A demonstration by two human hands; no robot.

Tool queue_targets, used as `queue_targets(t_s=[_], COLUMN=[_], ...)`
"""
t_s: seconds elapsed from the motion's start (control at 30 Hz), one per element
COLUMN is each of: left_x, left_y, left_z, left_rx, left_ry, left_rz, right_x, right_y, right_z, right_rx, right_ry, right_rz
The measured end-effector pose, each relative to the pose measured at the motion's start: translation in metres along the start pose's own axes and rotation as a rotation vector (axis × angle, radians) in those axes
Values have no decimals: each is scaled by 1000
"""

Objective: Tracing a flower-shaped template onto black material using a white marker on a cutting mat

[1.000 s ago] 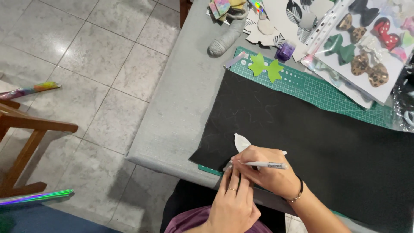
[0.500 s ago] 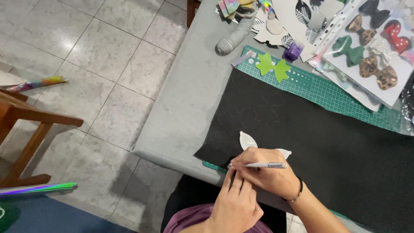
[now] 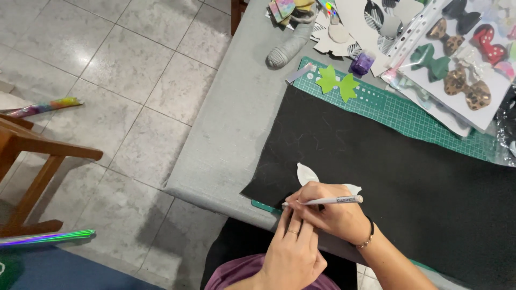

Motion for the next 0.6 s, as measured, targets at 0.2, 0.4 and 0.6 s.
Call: queue_targets(t_s=[0.2, 0.4, 0.6], left_x=[0, -2, -6], left_y=[1, 2, 5], left_z=[-1, -2, -1], left_rx=[-24, -29, -17], left_ry=[-16, 21, 17], left_rz=[19, 16, 28], right_x=[1, 1, 2], right_y=[-3, -2, 0], right_z=[-6, -4, 2], right_rx=[-15, -34, -50], right_ry=[-13, -76, -26], right_rz=[-6, -17, -44])
Point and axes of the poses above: each hand's wrist, its own y-axis away from the middle knuckle, its own x-axis out of the back of the hand, z = x × y, the point moved 3 cm from there along -y, towards the middle knuckle, and after that the axes turned 4 degrees about -x, right-handed, at the moved point
